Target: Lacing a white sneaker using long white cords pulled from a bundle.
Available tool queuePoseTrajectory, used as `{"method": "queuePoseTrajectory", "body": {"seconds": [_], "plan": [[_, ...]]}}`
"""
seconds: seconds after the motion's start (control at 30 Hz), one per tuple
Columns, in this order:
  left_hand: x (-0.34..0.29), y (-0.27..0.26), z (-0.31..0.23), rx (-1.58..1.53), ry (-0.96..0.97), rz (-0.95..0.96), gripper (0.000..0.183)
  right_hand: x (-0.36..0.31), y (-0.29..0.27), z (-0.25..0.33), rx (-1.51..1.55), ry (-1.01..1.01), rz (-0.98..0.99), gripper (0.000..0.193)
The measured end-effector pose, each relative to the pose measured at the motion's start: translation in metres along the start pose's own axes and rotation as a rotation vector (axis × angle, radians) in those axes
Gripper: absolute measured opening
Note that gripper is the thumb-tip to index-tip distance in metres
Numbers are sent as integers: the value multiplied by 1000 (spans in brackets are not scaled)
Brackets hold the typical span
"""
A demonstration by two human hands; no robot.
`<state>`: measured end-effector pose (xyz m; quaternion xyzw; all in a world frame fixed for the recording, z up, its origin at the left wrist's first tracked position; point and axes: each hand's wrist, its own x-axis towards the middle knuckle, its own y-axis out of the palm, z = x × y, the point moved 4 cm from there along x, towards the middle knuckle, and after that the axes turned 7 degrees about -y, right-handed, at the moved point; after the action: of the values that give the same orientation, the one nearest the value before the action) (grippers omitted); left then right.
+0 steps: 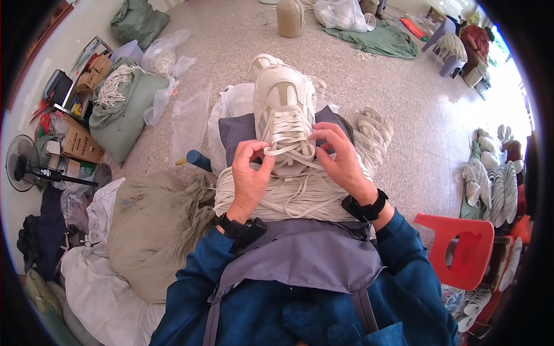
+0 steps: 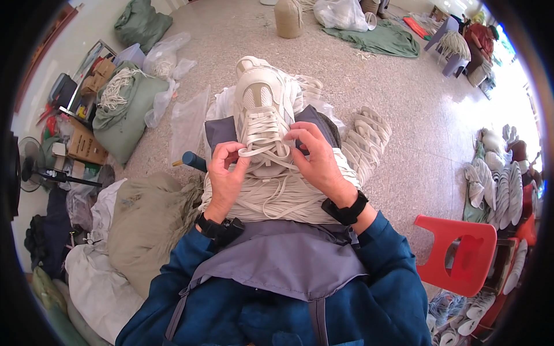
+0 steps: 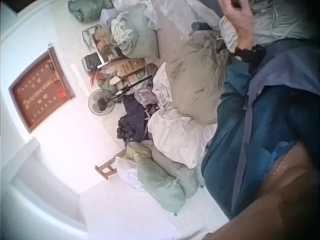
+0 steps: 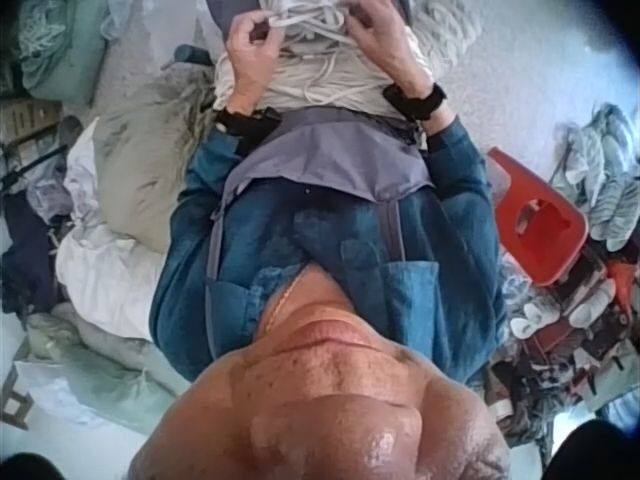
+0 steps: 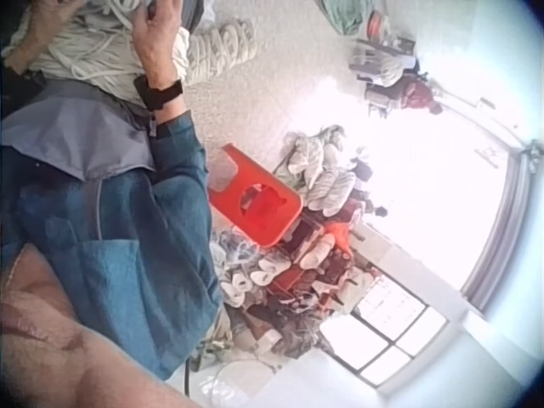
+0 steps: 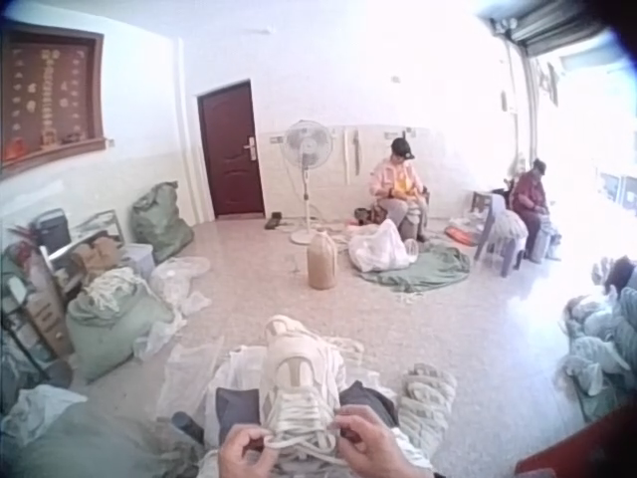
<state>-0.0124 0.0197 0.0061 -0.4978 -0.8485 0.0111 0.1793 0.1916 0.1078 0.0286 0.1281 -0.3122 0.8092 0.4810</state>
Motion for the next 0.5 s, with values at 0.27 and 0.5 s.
{"method": "queuePoseTrajectory", "body": {"seconds": [0.27,0.5], "plan": [[2,-5,11,-47,-47,0,7,9,1,9,-133,-176,51,20],[2,-4,3,-37,-27,-110,4,-3,4,-21,354,235,-99,12]]}}
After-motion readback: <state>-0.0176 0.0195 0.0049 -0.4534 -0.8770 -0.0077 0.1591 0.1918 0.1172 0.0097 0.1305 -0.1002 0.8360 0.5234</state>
